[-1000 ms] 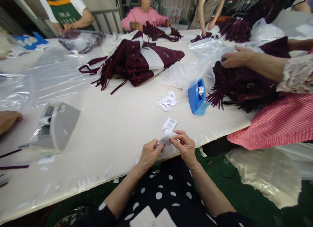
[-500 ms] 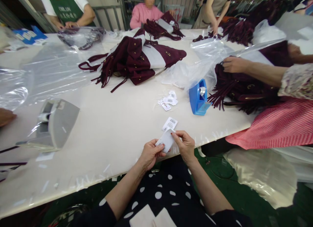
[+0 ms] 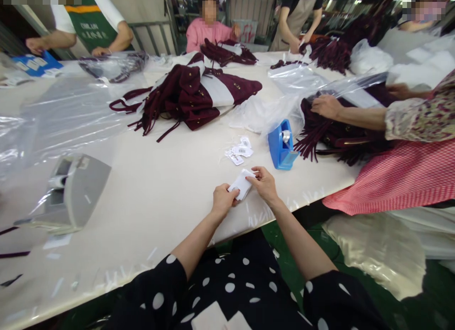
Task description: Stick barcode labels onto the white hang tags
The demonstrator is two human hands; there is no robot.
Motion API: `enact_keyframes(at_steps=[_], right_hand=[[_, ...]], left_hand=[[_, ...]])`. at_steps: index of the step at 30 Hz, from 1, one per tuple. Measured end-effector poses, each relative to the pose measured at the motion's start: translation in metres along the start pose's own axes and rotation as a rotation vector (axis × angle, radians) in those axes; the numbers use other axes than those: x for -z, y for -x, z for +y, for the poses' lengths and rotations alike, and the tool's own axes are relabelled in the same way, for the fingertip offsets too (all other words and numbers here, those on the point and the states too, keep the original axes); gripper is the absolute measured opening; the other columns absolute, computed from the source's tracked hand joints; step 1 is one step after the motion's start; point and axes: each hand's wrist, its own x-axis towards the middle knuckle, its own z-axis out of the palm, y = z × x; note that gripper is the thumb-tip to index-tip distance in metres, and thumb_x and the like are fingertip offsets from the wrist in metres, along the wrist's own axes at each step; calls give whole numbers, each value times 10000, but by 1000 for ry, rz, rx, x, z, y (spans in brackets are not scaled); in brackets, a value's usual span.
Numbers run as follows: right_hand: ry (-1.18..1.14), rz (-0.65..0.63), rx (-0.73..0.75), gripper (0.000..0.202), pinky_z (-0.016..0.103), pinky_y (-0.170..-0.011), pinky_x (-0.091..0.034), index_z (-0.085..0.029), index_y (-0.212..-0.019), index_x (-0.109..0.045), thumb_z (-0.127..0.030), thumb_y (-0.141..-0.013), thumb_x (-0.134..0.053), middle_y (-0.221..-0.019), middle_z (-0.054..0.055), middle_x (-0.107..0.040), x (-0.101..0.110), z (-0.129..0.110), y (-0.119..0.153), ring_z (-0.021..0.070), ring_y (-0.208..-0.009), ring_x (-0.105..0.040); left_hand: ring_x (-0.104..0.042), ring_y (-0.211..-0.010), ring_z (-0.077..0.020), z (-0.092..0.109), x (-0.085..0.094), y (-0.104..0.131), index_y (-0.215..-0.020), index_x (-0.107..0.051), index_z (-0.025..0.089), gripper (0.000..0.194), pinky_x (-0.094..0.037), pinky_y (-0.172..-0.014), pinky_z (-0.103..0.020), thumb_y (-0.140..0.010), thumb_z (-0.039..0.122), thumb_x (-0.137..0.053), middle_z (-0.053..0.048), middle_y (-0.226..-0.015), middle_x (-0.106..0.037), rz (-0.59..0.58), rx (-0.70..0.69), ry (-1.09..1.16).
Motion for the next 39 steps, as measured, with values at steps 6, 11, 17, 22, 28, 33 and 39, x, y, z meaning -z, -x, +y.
enact_keyframes(at_steps=[6, 11, 17, 22, 28, 33, 39], right_hand=[[126, -35, 20, 288, 290, -680, -444, -173, -903, -606, -311, -651, -582, -775, 14, -629, -9, 12, -4, 143, -677, -551], [116, 17, 127, 218, 317, -650, -462, -179, -853, -619, -286, -686, -527, -787, 44, -663, -12, 14, 7, 176, -656, -590], [147, 64, 140, 250, 341, -716, -495, -207, -926, -595, -328, -735, -489, -898, 52, -671, -26, 41, 3, 201, -735, -628], [157, 80, 176, 239, 333, -694, -510, -219, -927, -591, -319, -750, -467, -893, 49, -674, -27, 44, 5, 200, -724, -639], [147, 144, 205, 227, 322, -716, -523, -207, -929, -589, -312, -761, -478, -918, 62, -664, -29, 50, 5, 203, -789, -641], [225, 231, 366, 302, 365, -810, -505, -190, -1051, -575, -253, -778, -463, -1062, 101, -619, -24, 51, 3, 227, -973, -594], [447, -20, 740, 394, 401, -930, -392, -237, -1146, -535, -105, -793, -419, -1138, 61, -600, -7, 27, 5, 218, -1120, -496]], left_hand=[[-589, -497, -148, 5, 0, -2, -889, -519, 141, 235, -437, -520, -240, -677, 227, -574, -19, -584, -616, 4, -44, -244], [-609, -870, -255, 17, 3, 6, -921, -551, 144, 287, -440, -754, -340, -660, 260, -572, -121, -887, -646, 34, -175, -645], [-500, -1102, -286, 28, -5, -7, -1056, -553, 81, 509, -389, -911, -355, -636, 367, -590, -176, -1154, -537, 93, -134, -826], [-498, -1106, -292, 36, -10, -6, -1071, -555, 71, 530, -392, -920, -361, -582, 261, -640, -177, -1155, -540, 81, -70, -890], [-552, -1052, -267, 27, -19, -12, -1109, -523, 63, 429, -405, -891, -357, -684, 120, -500, -179, -1087, -600, 102, -155, -891], [-546, -1063, -241, 25, -20, -4, -1176, -460, 85, 489, -396, -865, -312, -687, 70, -467, -154, -1089, -615, 54, -186, -876], [-537, -1035, -223, 28, -9, 7, -1189, -462, 161, 456, -333, -925, -364, -772, 39, -322, -98, -1074, -614, -38, -515, -1024]])
